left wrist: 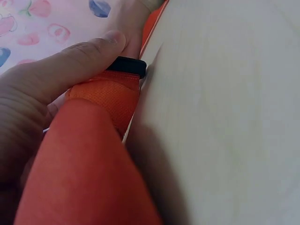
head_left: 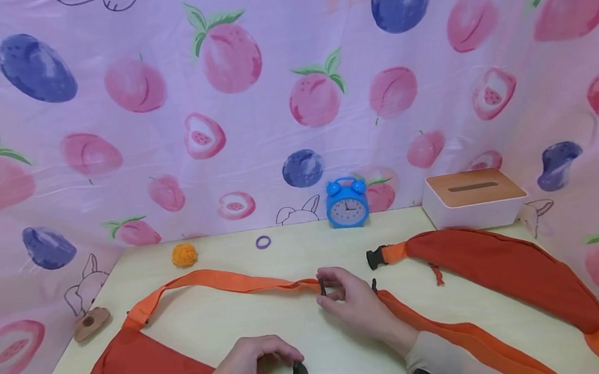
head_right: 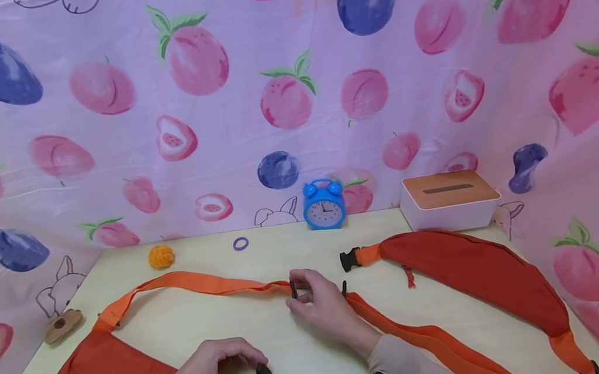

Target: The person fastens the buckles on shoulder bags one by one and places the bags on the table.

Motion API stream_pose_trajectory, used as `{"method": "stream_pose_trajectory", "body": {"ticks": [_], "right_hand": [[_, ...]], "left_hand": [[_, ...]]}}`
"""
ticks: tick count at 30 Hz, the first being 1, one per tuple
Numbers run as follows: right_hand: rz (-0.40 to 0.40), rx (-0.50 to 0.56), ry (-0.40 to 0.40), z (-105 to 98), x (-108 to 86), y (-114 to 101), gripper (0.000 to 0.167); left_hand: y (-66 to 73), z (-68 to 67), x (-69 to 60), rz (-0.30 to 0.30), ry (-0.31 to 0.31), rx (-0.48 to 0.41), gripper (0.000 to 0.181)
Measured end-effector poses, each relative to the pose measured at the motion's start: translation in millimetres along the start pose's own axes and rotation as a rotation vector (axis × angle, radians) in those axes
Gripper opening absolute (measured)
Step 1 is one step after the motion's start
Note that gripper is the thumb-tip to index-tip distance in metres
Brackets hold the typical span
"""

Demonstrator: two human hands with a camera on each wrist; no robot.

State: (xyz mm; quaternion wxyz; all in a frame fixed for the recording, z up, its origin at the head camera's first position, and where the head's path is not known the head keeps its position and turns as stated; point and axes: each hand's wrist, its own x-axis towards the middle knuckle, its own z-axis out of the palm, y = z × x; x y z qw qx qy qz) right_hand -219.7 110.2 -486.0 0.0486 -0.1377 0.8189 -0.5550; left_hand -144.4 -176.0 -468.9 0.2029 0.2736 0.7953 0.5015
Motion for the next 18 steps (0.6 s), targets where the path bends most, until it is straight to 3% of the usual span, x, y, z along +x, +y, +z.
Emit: {"method": "stream_pose_trajectory", "body": {"ticks": [4, 7, 12, 18], "right_hand": [[0.008, -0.085, 0.036, 1.2, 0.2, 0.3, 0.049], [0.014, -0.089, 0.052, 1.0, 0.6, 0.1, 0.045], [0.010, 0.027, 0.059, 1.2, 0.5, -0.9, 0.043], [0.032, 0.129, 0.052, 1.6, -0.3, -2.0, 0.048]], "left_hand": [[1.0, -1.1, 0.2, -0.016, 0.009, 0.001, 0.041], [2.9, -2.4, 0.4, -0.015, 0.021, 0.023, 0.042], [6.6, -5.5, 0.3, -0.034, 0.060, 0.062, 0.048], [11.0, -8.8, 3.3, -0.011, 0.114, 0.165, 0.057]]}}
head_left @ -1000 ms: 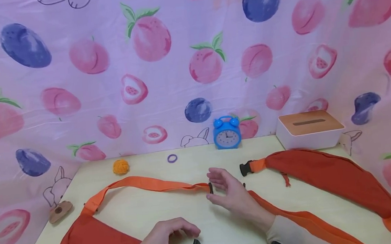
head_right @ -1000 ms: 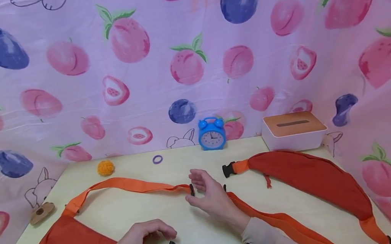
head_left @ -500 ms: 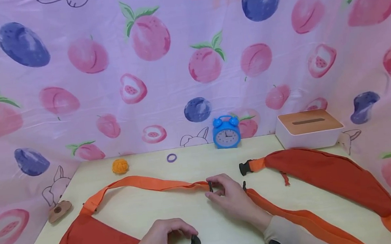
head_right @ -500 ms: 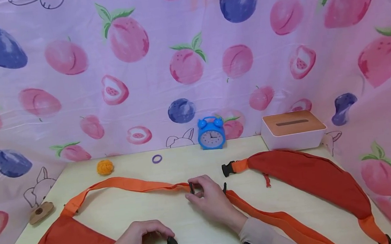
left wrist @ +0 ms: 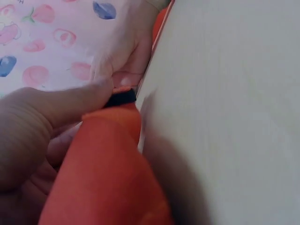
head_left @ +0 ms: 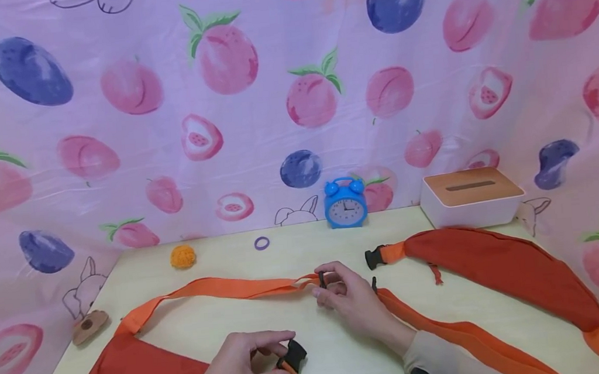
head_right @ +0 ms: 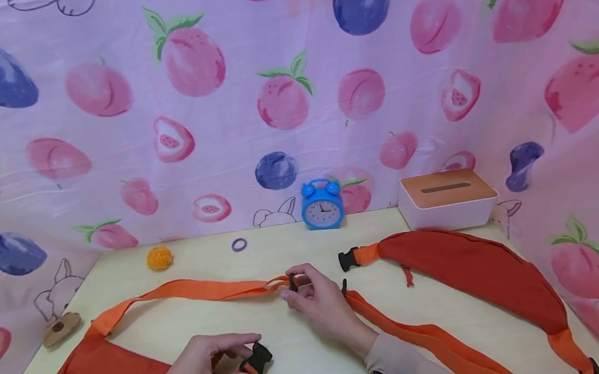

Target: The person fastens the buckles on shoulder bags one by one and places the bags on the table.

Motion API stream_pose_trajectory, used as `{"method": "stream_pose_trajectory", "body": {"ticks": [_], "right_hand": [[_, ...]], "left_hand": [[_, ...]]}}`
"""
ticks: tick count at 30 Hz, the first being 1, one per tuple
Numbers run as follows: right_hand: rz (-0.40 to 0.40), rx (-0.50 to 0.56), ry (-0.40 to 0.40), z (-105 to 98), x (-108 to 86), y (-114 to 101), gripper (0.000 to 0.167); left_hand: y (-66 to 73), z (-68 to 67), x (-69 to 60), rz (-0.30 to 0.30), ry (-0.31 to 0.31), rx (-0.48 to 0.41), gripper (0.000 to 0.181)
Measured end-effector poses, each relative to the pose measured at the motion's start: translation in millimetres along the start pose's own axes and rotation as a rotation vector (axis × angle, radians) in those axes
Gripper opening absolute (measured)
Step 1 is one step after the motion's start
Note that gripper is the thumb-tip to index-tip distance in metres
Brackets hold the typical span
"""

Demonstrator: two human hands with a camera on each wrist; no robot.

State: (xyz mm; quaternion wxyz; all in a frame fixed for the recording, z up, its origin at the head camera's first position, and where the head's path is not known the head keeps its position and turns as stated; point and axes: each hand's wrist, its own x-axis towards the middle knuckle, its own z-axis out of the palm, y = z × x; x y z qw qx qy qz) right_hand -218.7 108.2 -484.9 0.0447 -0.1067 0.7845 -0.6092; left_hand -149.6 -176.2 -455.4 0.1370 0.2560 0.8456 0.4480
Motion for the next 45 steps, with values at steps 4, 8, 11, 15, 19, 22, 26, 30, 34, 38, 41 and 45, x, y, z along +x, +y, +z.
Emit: {"method": "stream_pose_trajectory", "body": {"ticks": [4, 8, 11, 15, 19, 22, 26, 30, 34, 38, 41, 45], "right_hand": [[0.006, 0.046, 0.000, 0.5, 0.4, 0.4, 0.049], [0.011, 0.104, -0.009, 0.3, 1.1, 0.8, 0.050], [0.013, 0.108, -0.007, -0.1, 1.3, 2.0, 0.051], [0.020, 0.100, 0.000, -0.3, 1.6, 3.2, 0.052], [0.029, 0.096, 0.007, -0.7, 1.8, 2.7, 0.053], [0.035, 0.102, 0.007, -1.1, 1.5, 2.1, 0.051], [0.016, 0.141, -0.001, -2.3, 0.3, 0.4, 0.038], [0.000, 0.182, 0.009, -3.7, 0.0, -1.2, 0.024], [-0.017, 0.149, 0.039, -3.6, 0.7, -1.3, 0.015], [-0.046, 0.081, 0.074, -3.0, 0.9, -1.8, 0.031], [-0.021, 0.050, 0.098, -2.0, 0.8, -1.8, 0.047], [0.019, -0.001, 0.122, -1.1, 0.3, -2.7, 0.039]], "left_hand": [[2.4, 1.5, 2.3, -0.011, 0.003, -0.055, 0.054], [3.0, 4.1, 2.0, 0.008, 0.000, -0.127, 0.041], [4.0, 5.1, 1.3, 0.025, 0.011, -0.141, 0.034], [6.7, 6.5, 1.7, 0.026, 0.028, -0.118, 0.033], [8.3, 9.2, 1.6, 0.033, 0.030, -0.094, 0.030], [7.8, 10.1, 1.3, 0.002, 0.020, -0.125, 0.029], [5.8, 10.0, 3.3, -0.057, -0.011, -0.161, 0.045], [3.6, 10.1, 5.3, -0.080, -0.037, -0.161, 0.048], [3.1, 11.1, 5.1, -0.077, -0.039, -0.158, 0.046], [5.1, 12.7, 5.1, -0.090, -0.033, -0.162, 0.046], [5.9, 13.2, 5.5, -0.112, -0.031, -0.163, 0.046], [4.4, 12.6, 5.5, -0.114, -0.020, -0.141, 0.047]]}}
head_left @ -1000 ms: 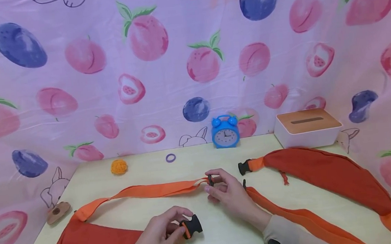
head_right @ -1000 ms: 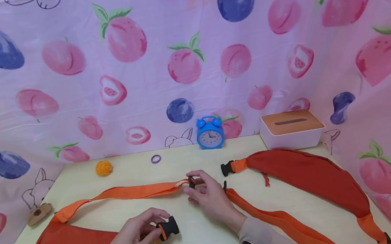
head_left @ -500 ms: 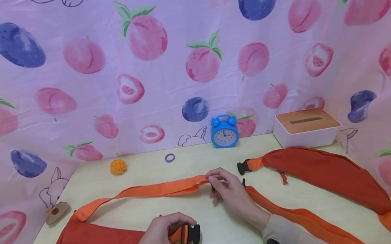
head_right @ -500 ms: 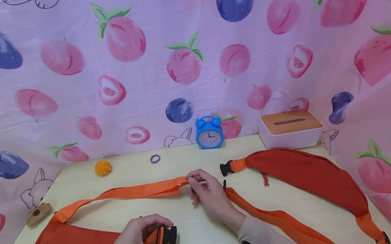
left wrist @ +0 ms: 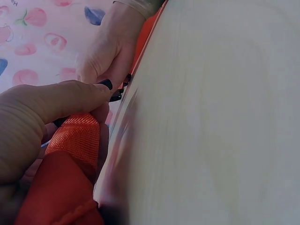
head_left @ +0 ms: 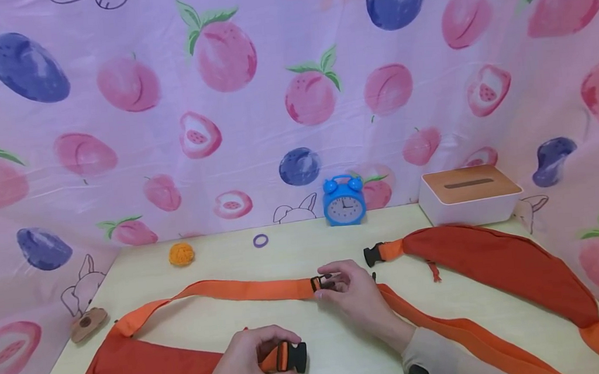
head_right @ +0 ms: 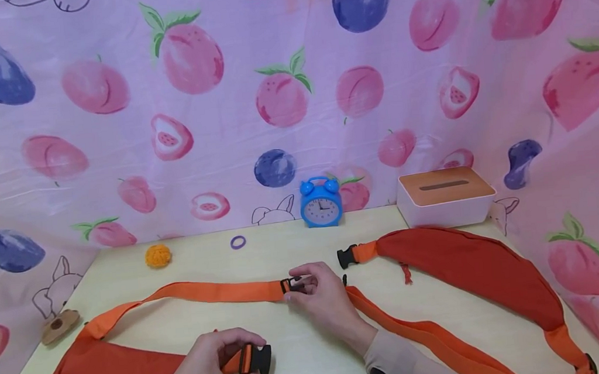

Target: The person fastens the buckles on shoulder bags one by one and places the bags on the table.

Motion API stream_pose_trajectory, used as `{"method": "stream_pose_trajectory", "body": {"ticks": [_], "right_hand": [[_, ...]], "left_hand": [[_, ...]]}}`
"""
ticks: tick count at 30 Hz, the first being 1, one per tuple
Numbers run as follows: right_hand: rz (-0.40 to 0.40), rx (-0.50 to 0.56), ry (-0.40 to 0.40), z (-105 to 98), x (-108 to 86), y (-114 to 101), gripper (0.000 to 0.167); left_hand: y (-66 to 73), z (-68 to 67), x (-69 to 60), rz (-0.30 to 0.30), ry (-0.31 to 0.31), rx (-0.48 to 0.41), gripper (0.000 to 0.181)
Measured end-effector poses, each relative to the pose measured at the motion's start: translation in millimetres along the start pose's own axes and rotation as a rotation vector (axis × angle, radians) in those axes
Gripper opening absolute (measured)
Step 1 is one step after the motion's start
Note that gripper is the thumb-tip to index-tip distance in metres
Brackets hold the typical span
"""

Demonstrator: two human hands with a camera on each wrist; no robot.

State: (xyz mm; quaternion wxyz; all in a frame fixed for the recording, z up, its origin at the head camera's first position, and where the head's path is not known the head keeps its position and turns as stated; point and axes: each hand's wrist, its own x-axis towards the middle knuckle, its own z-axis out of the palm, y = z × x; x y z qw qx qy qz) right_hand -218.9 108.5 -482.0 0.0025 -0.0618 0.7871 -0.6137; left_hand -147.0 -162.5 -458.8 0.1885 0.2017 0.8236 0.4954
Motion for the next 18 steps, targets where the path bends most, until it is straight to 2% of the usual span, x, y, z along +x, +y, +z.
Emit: {"method": "stream_pose_trajectory", "body": {"ticks": [3, 5, 10, 12, 18], "right_hand": [[-0.017, -0.035, 0.004, -0.8, -0.2, 0.0, 0.025], [-0.035, -0.014, -0.018, -1.3, 0.0, -0.1, 0.021], [-0.038, 0.144, -0.089, -2.3, -0.8, -0.8, 0.024], [-0.039, 0.172, -0.092, -2.1, -0.9, -1.1, 0.025], [-0.038, 0.095, -0.039, -1.0, -1.3, -2.0, 0.022]], "left_hand": [[-1.7, -1.1, 0.5, 0.009, 0.010, 0.010, 0.047], [-2.6, -1.6, 0.3, 0.011, 0.016, 0.011, 0.047], [-2.8, -0.9, -0.3, 0.033, 0.020, 0.009, 0.046], [-2.8, -0.7, -0.5, 0.036, 0.021, 0.009, 0.046], [-3.6, -0.6, -0.6, 0.050, 0.026, 0.020, 0.046]]}}
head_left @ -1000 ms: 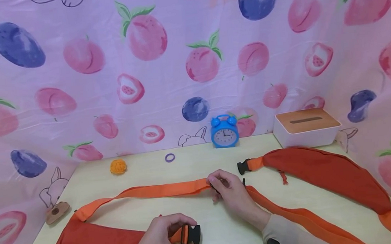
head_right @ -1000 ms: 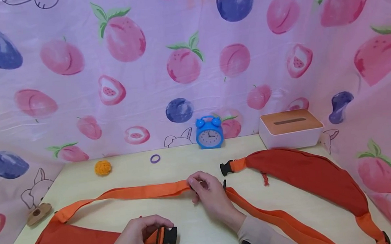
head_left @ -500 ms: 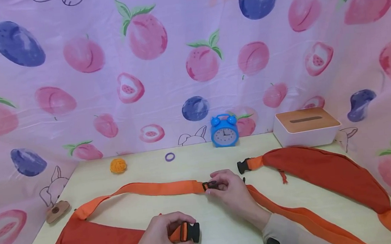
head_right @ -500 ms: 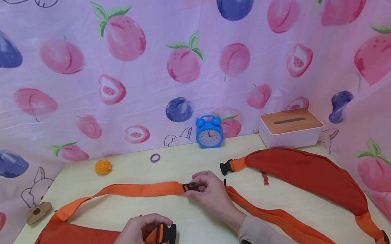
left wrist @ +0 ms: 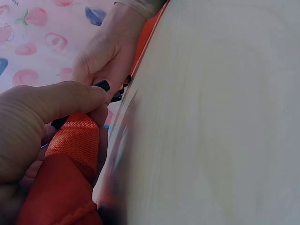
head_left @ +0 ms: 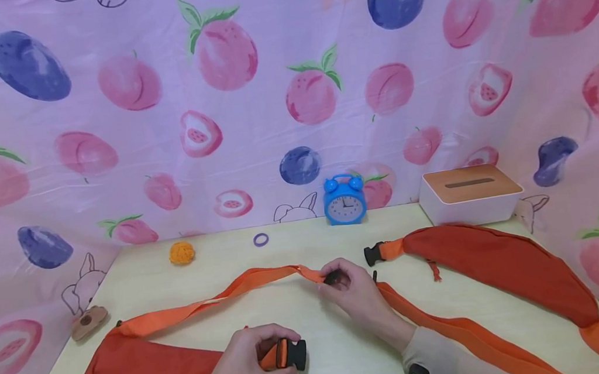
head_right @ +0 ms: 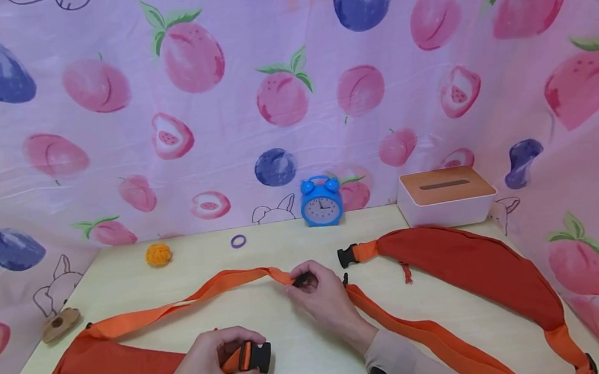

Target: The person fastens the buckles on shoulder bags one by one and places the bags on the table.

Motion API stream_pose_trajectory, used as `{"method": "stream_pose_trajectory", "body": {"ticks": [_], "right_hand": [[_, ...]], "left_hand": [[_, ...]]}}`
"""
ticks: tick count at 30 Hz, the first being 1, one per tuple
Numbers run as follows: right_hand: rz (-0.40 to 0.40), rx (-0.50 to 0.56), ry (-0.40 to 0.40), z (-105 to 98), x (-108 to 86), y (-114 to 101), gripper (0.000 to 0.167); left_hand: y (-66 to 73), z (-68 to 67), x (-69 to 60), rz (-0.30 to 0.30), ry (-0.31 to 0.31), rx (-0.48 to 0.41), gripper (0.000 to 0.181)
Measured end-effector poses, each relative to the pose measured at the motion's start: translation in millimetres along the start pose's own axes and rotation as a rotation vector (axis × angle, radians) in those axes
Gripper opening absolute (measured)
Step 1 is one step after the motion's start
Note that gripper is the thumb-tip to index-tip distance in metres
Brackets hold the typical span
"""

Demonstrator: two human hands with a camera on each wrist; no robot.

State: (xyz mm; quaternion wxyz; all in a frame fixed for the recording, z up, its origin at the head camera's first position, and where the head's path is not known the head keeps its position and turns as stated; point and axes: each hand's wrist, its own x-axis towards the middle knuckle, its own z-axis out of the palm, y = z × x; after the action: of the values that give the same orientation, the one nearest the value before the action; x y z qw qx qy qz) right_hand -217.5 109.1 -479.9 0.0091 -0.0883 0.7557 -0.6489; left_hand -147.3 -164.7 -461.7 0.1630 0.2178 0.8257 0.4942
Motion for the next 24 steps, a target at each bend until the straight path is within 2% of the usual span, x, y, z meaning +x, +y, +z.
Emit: {"method": "stream_pose_trajectory", "body": {"ticks": [3, 8, 10, 17, 21, 24], "right_hand": [[0.002, -0.007, 0.020, 0.6, 0.3, 0.0, 0.025], [0.012, 0.011, 0.069, 2.2, 0.0, -1.3, 0.052], [0.018, 0.001, 0.084, 2.4, -0.1, -1.7, 0.058], [-0.008, 0.044, 0.085, 0.8, -0.5, -1.7, 0.059], [-0.056, 0.026, 0.067, -0.3, -1.3, -1.9, 0.057], [-0.061, 0.025, 0.050, -0.5, -2.3, -3.1, 0.057]], "left_hand": [[0.0, 0.1, 0.1, -0.003, 0.004, 0.013, 0.046], [1.3, -0.7, 0.1, -0.027, 0.002, 0.023, 0.046], [1.8, -0.8, 0.0, -0.028, -0.001, 0.028, 0.046], [2.2, -1.2, 0.4, -0.033, -0.001, 0.039, 0.046], [1.5, -0.9, 0.2, -0.018, 0.003, 0.041, 0.046], [1.0, -0.5, -0.3, -0.006, 0.006, 0.041, 0.046]]}}
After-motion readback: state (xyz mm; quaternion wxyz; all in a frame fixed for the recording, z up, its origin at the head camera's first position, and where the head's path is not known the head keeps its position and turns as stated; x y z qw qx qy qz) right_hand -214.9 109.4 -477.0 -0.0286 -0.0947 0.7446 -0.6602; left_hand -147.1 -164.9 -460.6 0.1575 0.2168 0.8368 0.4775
